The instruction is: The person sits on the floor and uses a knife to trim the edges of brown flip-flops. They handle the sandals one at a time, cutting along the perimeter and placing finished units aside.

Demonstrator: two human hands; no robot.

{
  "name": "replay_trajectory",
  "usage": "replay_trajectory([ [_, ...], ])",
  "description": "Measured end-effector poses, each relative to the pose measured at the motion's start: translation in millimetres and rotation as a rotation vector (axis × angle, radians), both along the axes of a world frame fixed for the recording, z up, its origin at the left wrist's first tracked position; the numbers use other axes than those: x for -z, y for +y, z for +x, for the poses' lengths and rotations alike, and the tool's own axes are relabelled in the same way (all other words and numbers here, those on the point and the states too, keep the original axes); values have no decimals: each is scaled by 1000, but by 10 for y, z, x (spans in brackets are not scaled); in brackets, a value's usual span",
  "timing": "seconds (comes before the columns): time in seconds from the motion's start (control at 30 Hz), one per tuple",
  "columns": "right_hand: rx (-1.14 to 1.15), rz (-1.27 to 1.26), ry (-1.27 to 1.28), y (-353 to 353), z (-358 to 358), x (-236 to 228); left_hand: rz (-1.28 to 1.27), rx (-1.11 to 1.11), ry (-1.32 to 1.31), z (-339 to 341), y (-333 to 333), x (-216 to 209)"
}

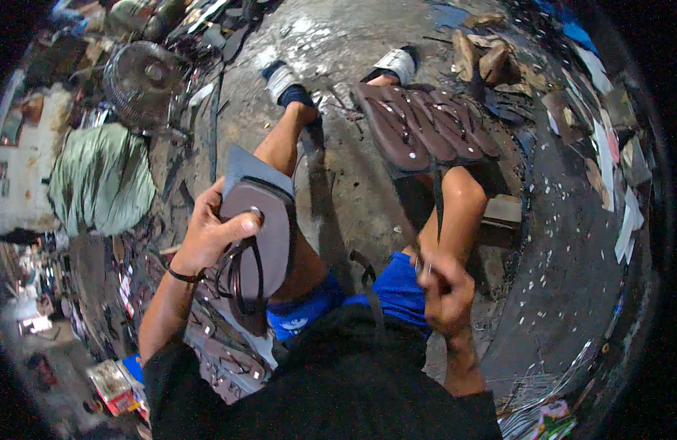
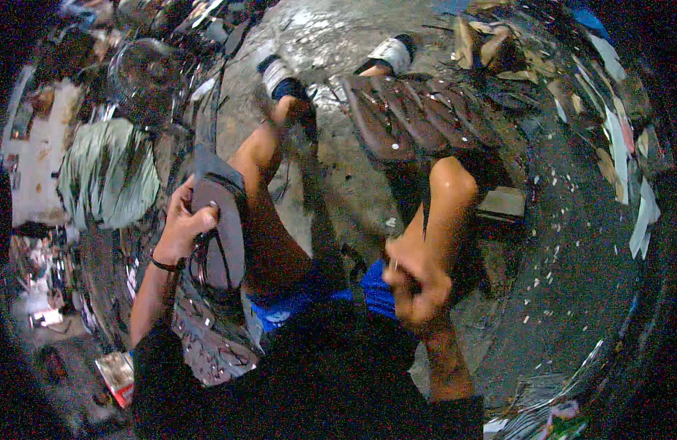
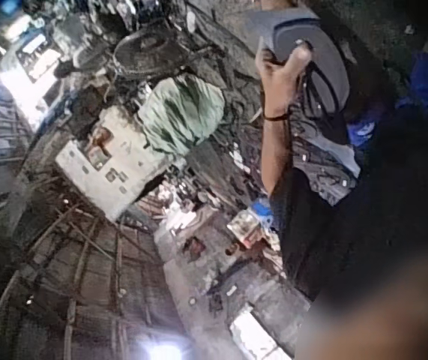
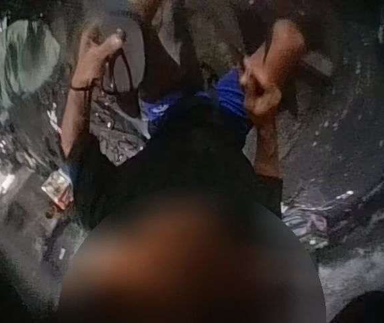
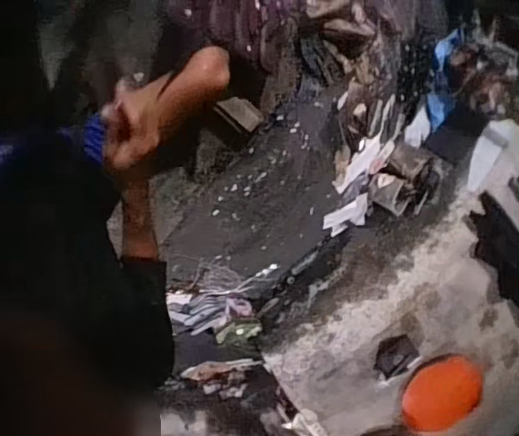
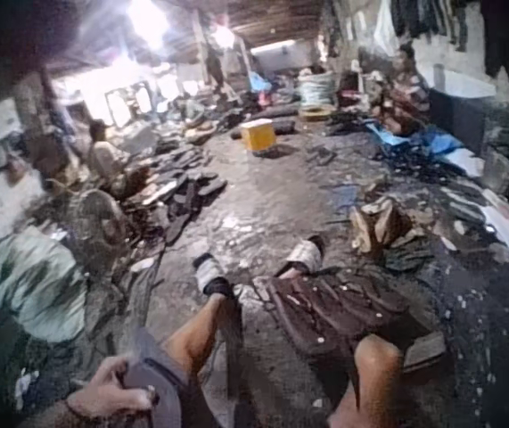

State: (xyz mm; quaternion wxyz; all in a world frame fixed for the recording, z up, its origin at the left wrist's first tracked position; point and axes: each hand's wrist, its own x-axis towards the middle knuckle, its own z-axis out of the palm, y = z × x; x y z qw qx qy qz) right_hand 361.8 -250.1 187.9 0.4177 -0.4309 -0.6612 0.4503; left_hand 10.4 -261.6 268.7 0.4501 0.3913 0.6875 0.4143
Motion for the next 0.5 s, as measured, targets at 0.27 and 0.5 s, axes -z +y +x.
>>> replay_trajectory([
  [0.27,-306,-147,-107,-807,448,42,-223,184,-294,298,-618,256],
  [0.5,-410,-286,-259,-542,596,-415,-366,251,-248,511,-826,262],
])
